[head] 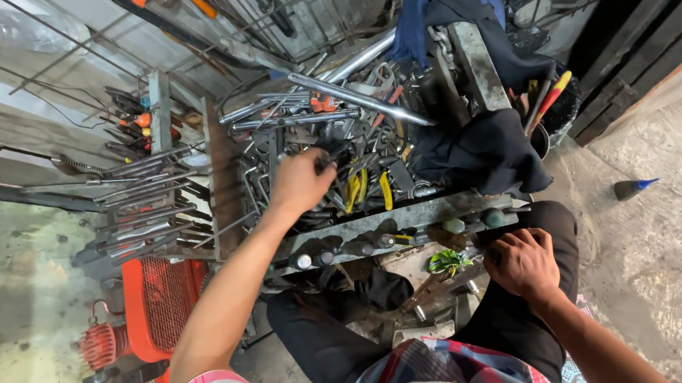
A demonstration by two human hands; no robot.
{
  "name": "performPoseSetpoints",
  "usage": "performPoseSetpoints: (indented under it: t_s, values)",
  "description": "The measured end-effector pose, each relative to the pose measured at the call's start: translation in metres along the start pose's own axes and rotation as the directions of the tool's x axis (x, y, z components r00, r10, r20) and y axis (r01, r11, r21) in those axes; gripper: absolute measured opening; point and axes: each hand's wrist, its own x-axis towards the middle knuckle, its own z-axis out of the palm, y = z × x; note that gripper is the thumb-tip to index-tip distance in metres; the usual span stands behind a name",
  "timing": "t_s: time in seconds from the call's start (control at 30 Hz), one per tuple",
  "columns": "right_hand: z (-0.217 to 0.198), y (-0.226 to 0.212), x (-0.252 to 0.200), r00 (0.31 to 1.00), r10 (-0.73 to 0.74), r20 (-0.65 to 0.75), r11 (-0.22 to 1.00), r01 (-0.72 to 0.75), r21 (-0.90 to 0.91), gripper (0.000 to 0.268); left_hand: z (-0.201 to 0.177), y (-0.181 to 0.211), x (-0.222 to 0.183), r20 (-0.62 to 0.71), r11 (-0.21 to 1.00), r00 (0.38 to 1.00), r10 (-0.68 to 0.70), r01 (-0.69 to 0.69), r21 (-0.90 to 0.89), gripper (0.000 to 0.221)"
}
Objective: Organize various motorcycle tools and metal parts on a workbench and clean a component with a cloth.
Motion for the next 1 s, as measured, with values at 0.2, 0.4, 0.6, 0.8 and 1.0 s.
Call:
performPoseSetpoints:
  t_s: [0.2, 0.4, 0.6, 0.8, 1.0]
  values:
    - [-0.001, -0.002, 0.0, 0.999, -0.002, 0.045, 1.0, 0.003, -0.021, 0.028, -0.035, -0.025, 0.008, -0.235, 0.906, 0.972, -0.013, -0.088, -0.414, 0.019]
    - [0.001, -0.006, -0.001, 0.999, -0.035, -0.013, 0.999, 0.035, -0.032, 0.029, -0.098, -0.061, 0.031, -0.356, 0.657, 0.924, -0.138, -0.183, -0.731, 0.012]
    - [-0.002, -0.013, 0.005, 0.999, 0.016, 0.035, 0.998, -0.014, -0.066, 0.024, -0.174, -0.125, 0.07, -0.649, 0.863, 0.748, -0.143, -0.227, -0.452, 0.016]
    - [0.012, -0.01, 0.011, 0.999, -0.009, -0.042, 1.0, 0.009, -0.017, 0.023, -0.218, -0.192, 0.103, -0.81, 0.969, 0.571, -0.135, -0.096, -0.228, 0.021]
    - [0.038, 0.004, 0.013, 0.999, -0.01, -0.042, 0.997, 0.006, -0.083, 0.033, -0.231, -0.259, 0.13, -0.814, 0.976, 0.539, -0.216, 0.101, -0.193, 0.022]
